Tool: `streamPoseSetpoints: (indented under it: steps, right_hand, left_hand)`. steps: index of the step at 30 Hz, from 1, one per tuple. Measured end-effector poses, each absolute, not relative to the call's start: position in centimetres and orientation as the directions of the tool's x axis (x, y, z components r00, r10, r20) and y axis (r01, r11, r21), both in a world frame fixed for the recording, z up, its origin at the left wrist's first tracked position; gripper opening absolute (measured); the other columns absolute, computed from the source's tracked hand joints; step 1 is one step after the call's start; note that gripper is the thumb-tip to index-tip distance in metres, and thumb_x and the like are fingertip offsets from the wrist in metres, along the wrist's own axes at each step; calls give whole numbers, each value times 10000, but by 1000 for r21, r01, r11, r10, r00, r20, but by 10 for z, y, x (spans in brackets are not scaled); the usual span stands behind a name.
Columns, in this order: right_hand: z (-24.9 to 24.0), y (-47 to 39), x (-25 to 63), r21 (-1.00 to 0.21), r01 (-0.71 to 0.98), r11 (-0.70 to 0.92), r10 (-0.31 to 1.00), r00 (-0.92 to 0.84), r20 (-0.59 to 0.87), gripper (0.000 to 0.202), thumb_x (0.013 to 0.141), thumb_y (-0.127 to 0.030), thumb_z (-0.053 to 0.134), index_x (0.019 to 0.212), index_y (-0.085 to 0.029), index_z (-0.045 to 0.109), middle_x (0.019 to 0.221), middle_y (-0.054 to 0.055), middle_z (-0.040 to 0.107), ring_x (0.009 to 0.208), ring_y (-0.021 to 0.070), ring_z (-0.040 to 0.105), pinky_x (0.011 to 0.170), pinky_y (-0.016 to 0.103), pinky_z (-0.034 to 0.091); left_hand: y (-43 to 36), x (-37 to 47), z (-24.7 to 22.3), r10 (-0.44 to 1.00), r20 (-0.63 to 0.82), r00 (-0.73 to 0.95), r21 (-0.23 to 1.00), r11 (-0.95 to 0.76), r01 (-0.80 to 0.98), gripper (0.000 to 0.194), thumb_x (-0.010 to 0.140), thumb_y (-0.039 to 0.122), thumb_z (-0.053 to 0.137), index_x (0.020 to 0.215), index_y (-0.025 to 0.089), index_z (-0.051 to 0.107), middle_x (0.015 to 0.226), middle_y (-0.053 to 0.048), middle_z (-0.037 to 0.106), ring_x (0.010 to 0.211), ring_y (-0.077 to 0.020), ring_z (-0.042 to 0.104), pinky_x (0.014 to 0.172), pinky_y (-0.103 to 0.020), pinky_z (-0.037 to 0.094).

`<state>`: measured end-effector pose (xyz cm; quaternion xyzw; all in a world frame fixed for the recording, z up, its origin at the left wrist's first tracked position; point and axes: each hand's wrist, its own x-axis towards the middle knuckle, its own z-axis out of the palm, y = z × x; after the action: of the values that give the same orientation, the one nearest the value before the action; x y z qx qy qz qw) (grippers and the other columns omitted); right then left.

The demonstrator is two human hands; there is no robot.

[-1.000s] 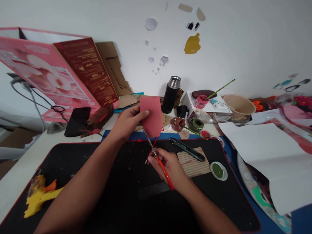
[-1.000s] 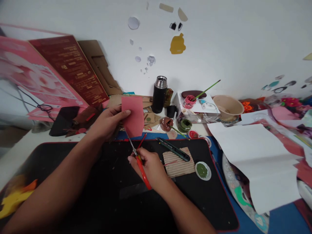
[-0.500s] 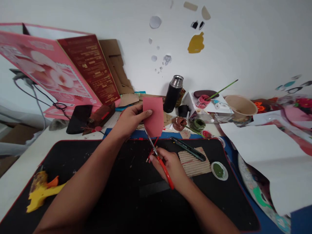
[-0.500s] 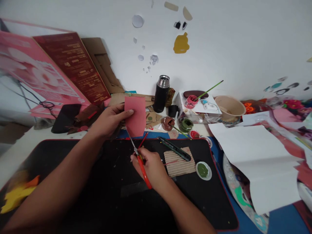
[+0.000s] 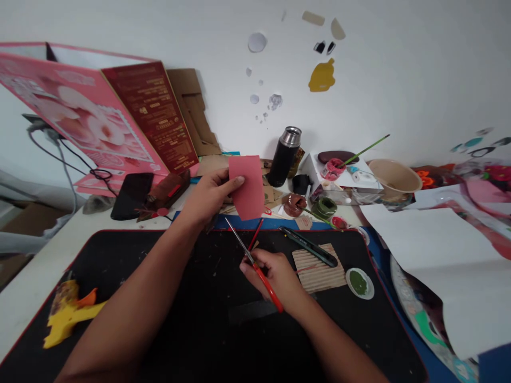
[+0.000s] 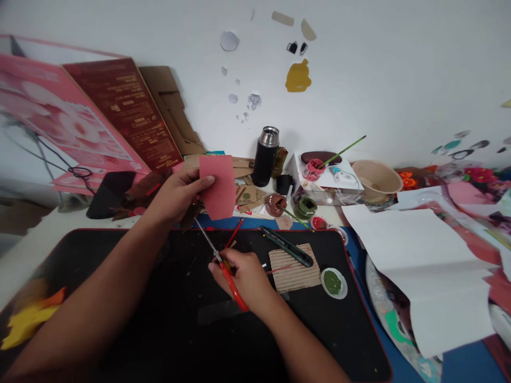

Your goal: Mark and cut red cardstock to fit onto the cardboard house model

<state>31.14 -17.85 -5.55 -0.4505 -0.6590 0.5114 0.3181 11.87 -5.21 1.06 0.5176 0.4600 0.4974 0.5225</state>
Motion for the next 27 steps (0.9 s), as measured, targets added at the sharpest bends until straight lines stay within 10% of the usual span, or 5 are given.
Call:
streamPoseSetpoints:
  steps: [19,27]
  right_hand:
    - [-58,-169,323,-925,-357,-133,921,-389,17,865,776,-943,685,1171,-173,680,850,118,786,763,290,806,740,405,658]
    - [-61,-177,314,-949,-262,-178,941,-328,-86,681,920,-821,662,1135,-174,658,727,17,695,452,124,607,439,226,503]
  left_hand:
    - [-37,111,1,965,157,-208,923,-219,-316,287,774,400,893,927,176,800,878,-64,787,701,-167,676,631,-272,574]
    - [-54,123,9,933,306,-191,943,-325,-76,303,876,439,823,1079,214,809,1040,-69,815,976,-248,737,800,-342,618]
